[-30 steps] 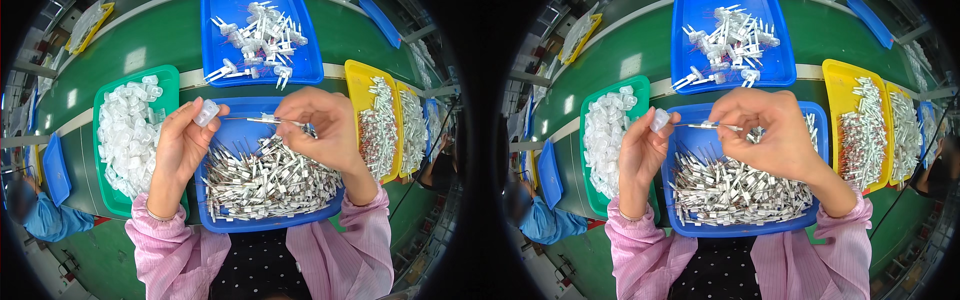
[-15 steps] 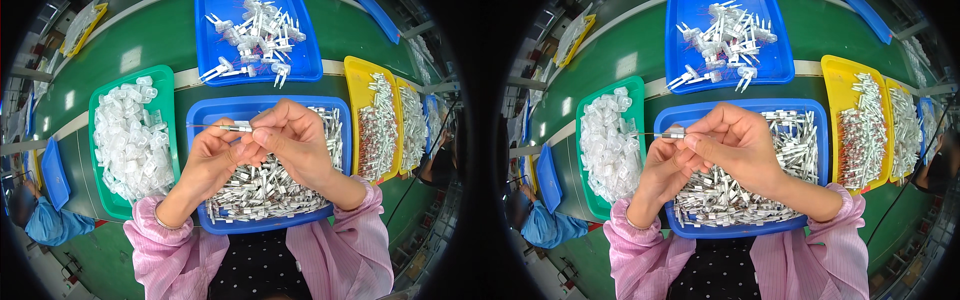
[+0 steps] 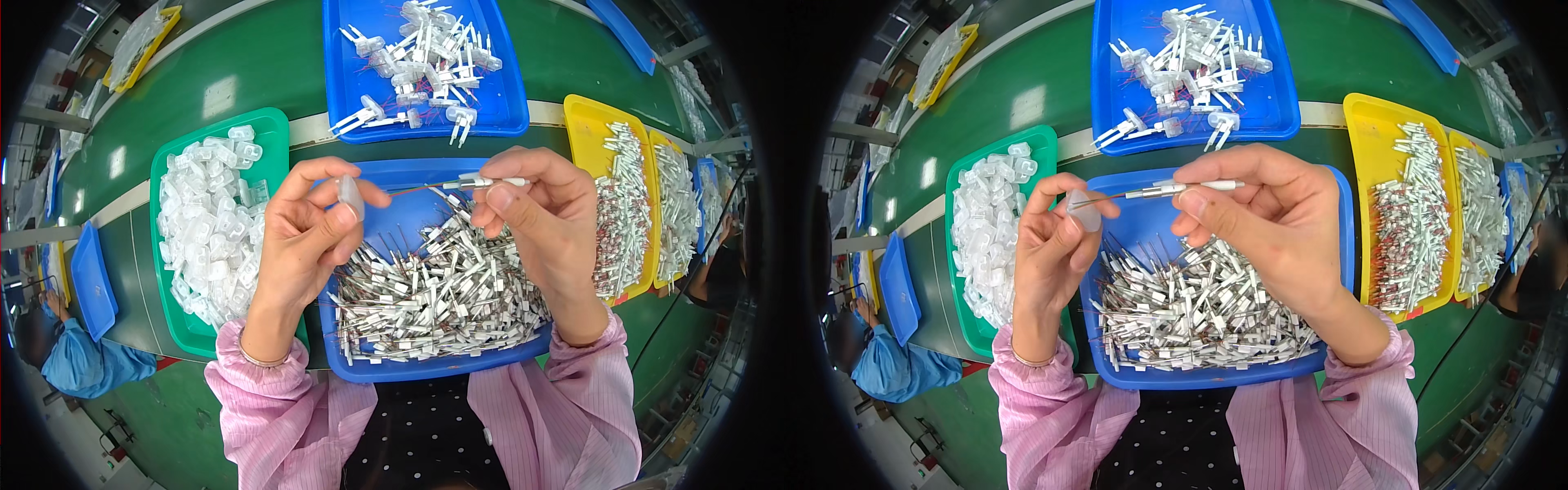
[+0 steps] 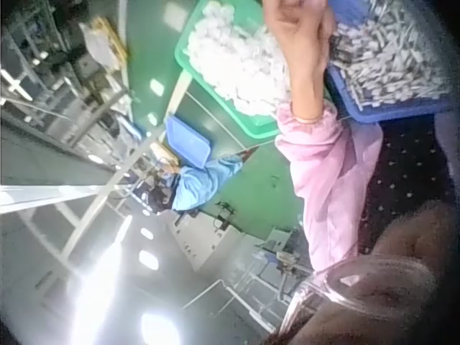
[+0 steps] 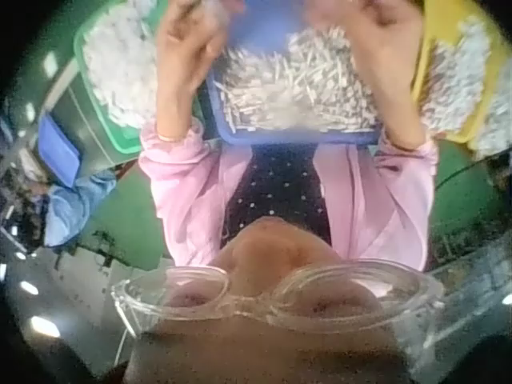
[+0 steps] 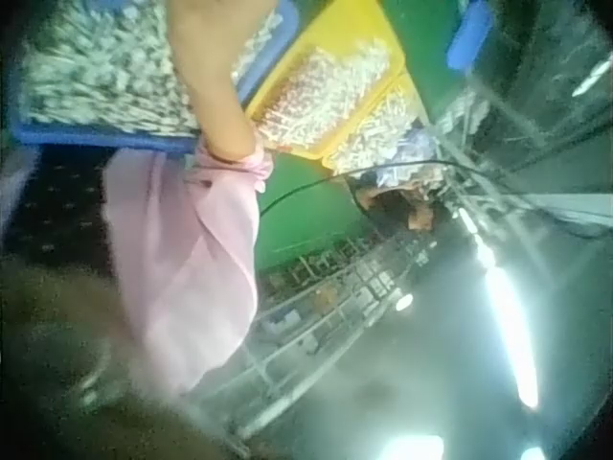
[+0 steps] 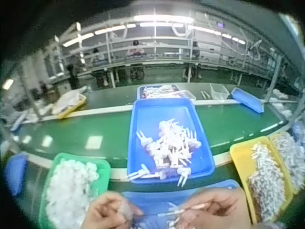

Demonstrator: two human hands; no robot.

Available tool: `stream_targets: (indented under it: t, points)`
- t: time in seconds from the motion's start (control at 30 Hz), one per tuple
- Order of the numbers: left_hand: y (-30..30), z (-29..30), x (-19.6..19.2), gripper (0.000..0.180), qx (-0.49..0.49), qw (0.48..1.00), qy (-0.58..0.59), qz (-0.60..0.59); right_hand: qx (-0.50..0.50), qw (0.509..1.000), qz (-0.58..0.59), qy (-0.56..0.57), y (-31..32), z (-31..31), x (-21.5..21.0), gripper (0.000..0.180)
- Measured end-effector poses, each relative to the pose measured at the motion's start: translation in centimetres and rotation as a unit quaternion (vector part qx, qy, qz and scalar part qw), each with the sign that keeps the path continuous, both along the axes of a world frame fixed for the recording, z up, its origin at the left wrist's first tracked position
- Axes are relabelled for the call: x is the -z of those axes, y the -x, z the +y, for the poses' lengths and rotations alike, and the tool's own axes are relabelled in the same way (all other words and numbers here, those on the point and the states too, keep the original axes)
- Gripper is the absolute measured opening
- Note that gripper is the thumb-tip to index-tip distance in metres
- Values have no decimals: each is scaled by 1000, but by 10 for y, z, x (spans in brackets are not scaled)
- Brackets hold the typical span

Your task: The person picks up a plastic base and two metal components, inserts both components into the base, and places the assembled unit into a blue tray, repeating the process.

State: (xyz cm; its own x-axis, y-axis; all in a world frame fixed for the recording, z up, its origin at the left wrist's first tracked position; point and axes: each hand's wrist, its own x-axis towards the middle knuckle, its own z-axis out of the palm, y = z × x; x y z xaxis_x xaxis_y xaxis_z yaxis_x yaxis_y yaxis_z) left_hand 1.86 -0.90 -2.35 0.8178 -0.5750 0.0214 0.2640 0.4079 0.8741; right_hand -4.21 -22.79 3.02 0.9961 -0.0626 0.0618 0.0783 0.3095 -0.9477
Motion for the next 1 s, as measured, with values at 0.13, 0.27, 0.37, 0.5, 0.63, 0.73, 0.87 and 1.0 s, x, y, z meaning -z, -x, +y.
stream_targets:
  t: [0.13, 0.27, 0.37, 0.5, 0.63, 0.73, 0.87, 1.0]
  points:
    - [7, -11, -8, 31, 13, 987, 129, 94, 26, 997, -33, 66, 6, 5, 3, 15]
    - [9, -8, -10, 34, -37, 987, 101, 118, 45, 992, -30, 117, 8, 13, 1, 12]
    - [8, -9, -13, 37, -31, 994, 82, 63, 67, 969, -86, 220, 7, 10, 4, 11]
    - [10, -8, -17, 38, -47, 997, 27, -48, 34, 954, -133, 268, 4, 5, 4, 12]
    - [7, 0, -11, 38, -16, 992, 12, -128, 24, 936, -181, 301, 3, 3, 3, 14]
    - [6, 0, -10, 37, -25, 985, 13, -169, 30, 918, -190, 346, 5, 4, -1, 14]
    - [5, 0, -11, 36, -15, 982, 16, -187, 41, 923, -197, 329, 6, 4, -1, 14]
    - [4, 1, -11, 34, -2, 982, 68, -176, 32, 913, -208, 349, 7, 4, -4, 15]
